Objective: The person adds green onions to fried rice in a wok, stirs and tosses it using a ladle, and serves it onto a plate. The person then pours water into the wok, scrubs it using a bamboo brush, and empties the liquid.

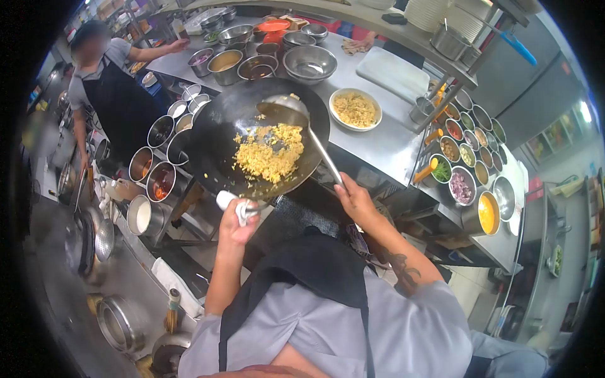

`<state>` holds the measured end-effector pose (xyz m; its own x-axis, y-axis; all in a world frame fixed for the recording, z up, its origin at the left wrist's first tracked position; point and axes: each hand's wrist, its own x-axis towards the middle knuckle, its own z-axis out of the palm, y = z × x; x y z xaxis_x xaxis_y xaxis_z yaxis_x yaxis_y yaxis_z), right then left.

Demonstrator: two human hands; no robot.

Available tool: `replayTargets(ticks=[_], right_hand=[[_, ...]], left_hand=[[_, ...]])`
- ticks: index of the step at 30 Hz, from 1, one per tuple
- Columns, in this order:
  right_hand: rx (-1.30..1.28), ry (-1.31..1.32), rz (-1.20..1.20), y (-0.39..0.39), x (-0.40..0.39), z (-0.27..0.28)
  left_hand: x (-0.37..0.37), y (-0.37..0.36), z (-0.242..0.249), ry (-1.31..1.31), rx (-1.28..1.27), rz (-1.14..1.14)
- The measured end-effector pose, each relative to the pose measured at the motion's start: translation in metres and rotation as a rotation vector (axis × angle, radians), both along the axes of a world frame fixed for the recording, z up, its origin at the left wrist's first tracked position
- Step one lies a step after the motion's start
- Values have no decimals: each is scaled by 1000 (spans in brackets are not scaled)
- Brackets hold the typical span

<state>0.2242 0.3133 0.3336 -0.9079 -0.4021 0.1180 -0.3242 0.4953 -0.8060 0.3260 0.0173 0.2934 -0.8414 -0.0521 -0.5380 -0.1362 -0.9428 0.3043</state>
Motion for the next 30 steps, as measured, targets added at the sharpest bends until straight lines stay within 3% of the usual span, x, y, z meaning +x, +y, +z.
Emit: replayTargets(ticks=[2, 4, 5, 7, 10, 12, 13, 17, 21, 23, 25, 27, 30], right_hand=[[37, -50, -51, 1, 7, 27], [57, 25, -76, 9, 6, 35], [33, 89, -75, 13, 5, 34], [82, 156, -74, 0, -4, 55], [37, -184, -15, -14, -7, 48], [-104, -369, 27, -30, -8, 84], [-173, -329, 39, -29, -2, 78], [-111, -439, -40, -10, -3, 49], [-162, -498, -186, -15, -14, 55], [-161, -511, -221, -14, -29, 23], [-295, -681, -143, -30, -17, 13], [-467, -1160, -155, -49, 5, 26], [-871, -1670, -18, -27, 9, 7]], left_hand=[[45, -7, -7, -18, 62, -38], [92, 0, 8, -86, -162, -35], [92, 3, 29, -68, 40, -32], [71, -8, 0, -18, 160, -19], [57, 0, -22, -79, 197, -42], [-1, -2, -15, -15, 192, -90], [-13, -8, -9, 5, 179, -111], [6, -9, 12, 25, 65, -100], [23, 12, 18, -31, -387, -71], [30, 29, -7, -57, -578, -3], [30, 36, -15, -38, -600, 2], [21, 28, -3, -127, -529, -86], [18, 4, 5, -69, -153, -224]])
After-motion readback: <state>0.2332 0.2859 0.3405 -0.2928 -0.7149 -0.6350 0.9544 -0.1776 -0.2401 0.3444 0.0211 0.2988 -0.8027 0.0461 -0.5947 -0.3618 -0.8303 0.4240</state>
